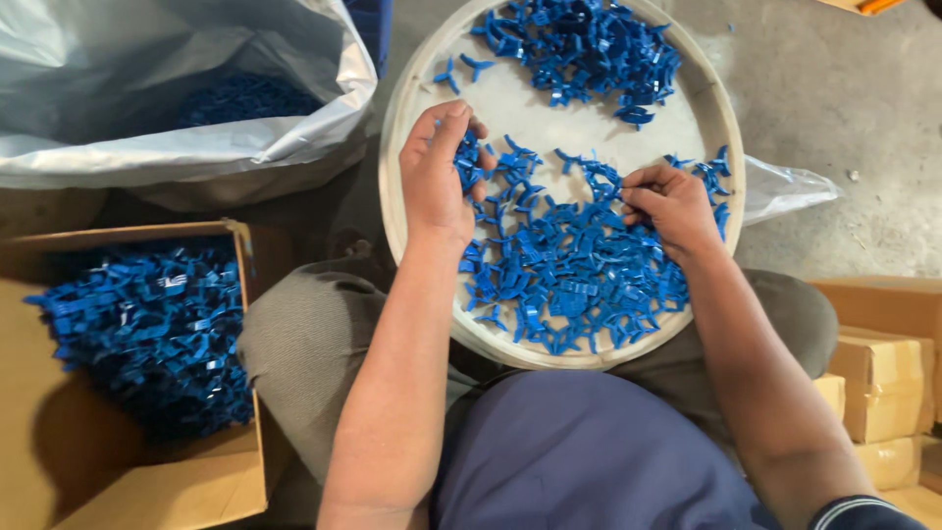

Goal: The person sits on the floor and sorts small blue plastic parts from a white tray into a large white bag. They pick up handfuls of parts, separate them, and transfer them into the bag.

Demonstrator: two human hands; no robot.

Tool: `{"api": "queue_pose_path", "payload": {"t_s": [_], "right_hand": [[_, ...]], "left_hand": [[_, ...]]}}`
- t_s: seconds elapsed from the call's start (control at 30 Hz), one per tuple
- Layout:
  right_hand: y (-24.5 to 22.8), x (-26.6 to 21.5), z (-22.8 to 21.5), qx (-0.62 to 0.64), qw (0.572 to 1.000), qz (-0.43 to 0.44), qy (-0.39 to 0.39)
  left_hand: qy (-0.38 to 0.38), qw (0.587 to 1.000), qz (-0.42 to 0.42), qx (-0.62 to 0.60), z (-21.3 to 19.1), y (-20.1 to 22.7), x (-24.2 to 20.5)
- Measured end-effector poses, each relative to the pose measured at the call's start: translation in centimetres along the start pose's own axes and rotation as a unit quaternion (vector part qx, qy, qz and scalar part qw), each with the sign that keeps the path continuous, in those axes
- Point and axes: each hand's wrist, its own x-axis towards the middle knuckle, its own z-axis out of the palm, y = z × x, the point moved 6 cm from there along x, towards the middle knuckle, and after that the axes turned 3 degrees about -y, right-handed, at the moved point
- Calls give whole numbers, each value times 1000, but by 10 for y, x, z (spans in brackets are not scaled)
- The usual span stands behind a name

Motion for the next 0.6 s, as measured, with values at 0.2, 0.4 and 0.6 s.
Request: {"api": "queue_pose_path", "payload": {"t_s": [0.2,0.4,0.6], "right_hand": [[-33,-28,21,119,992,-22,-44],[-58,-39,64,214,971,2,-110],[-81,-45,101,57,990,-73,-105]], "left_hand": [[-36,983,-95,151,11,-39,-6],[-137,957,-102,233,28,-65,-18],[-154,943,-38,292,22,-64,-13]]}}
